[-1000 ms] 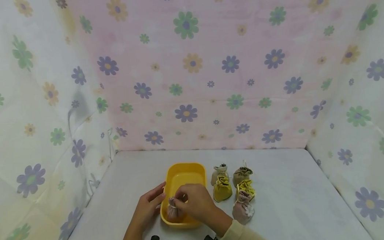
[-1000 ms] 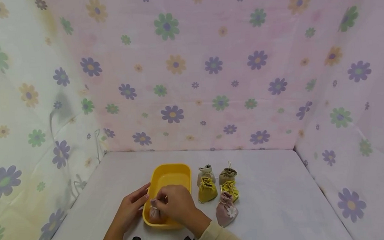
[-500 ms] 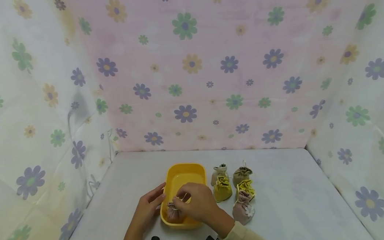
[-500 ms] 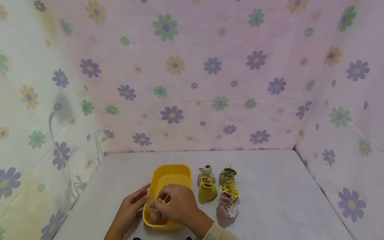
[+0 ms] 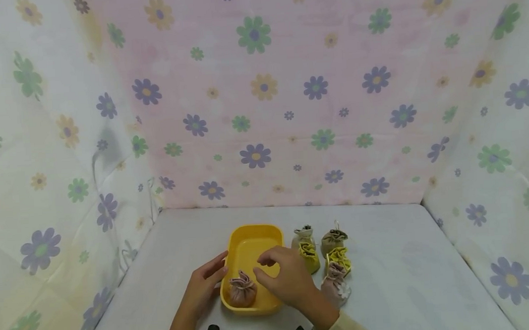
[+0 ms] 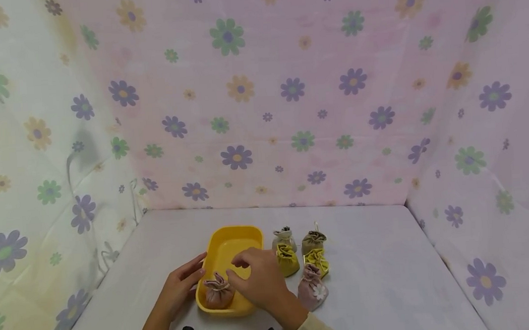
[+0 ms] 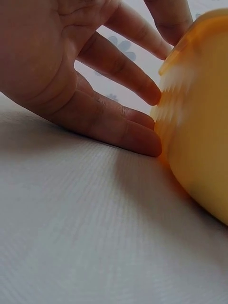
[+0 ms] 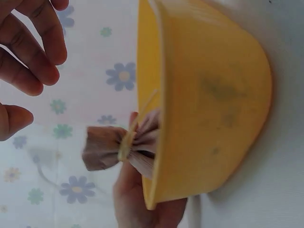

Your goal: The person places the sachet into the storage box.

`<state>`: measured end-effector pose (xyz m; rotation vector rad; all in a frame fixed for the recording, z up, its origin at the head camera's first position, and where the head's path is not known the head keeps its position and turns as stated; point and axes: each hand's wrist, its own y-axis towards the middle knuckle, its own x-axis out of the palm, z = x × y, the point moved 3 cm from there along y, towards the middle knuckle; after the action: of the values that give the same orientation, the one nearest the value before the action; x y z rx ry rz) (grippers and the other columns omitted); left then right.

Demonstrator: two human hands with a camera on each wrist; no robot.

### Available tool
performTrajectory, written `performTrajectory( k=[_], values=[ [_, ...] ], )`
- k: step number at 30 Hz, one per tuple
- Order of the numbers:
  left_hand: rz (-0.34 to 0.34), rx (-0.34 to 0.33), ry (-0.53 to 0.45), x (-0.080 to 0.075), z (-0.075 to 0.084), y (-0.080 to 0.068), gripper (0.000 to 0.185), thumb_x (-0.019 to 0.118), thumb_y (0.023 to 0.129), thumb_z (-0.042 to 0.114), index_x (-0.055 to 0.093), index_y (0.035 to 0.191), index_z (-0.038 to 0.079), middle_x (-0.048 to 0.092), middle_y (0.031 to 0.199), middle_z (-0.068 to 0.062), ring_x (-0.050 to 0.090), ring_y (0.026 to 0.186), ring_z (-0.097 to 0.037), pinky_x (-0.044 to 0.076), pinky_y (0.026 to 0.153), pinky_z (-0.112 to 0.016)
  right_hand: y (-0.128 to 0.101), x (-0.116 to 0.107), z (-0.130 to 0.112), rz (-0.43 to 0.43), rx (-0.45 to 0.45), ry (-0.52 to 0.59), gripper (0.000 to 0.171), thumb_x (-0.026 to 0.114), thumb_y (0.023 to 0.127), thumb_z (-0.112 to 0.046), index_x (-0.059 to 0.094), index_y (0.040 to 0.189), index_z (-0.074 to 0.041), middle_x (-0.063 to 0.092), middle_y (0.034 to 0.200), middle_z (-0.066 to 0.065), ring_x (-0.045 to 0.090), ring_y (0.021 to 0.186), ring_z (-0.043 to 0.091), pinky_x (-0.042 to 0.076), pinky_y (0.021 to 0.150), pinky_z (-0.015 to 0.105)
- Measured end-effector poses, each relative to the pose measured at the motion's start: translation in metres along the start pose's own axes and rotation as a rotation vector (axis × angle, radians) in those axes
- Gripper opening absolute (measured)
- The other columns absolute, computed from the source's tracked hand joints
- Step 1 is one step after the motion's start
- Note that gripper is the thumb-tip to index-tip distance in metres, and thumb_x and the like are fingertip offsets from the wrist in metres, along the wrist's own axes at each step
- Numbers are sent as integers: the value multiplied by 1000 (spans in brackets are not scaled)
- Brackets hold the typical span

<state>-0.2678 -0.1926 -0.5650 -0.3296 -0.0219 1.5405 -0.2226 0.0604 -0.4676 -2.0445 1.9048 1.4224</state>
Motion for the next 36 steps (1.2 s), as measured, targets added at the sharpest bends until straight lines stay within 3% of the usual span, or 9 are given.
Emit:
performTrajectory(
  k=[9,21,30,36],
  values=[
    [5,-2,0,0,0,2,47,73,97,35,63,143,34,60,149,-12,58,134,-31,61,97,-43,-6,-34,11,160,13,-111,14,86,84,-27,77,94,-22,73,88,-10,66,82,5,57,74,29],
    [4,-5,-6,1,0,2,48,73,97,36,63,143,32,60,148,-13,61,131,-30,61,95,-42,-27,-60,33,226,192,-72,20,91,79,-21,77,94,-23,70,95,-17,65,91,6,60,80,33],
    [-2,-17,-22,-1,-2,2,50,74,96,38,63,144,32,60,148,-14,62,129,-30,63,91,-41,-47,-75,53,250,295,-131,24,92,77,-18,77,96,-19,72,105,-9,68,94,12,62,78,34],
    [-17,-11,-47,0,-3,2,49,74,97,34,62,144,32,59,149,-14,64,126,-28,63,91,-41,-59,-83,66,286,340,-157,28,95,73,-16,76,93,-24,70,104,-10,67,95,12,63,77,35]
  ],
)
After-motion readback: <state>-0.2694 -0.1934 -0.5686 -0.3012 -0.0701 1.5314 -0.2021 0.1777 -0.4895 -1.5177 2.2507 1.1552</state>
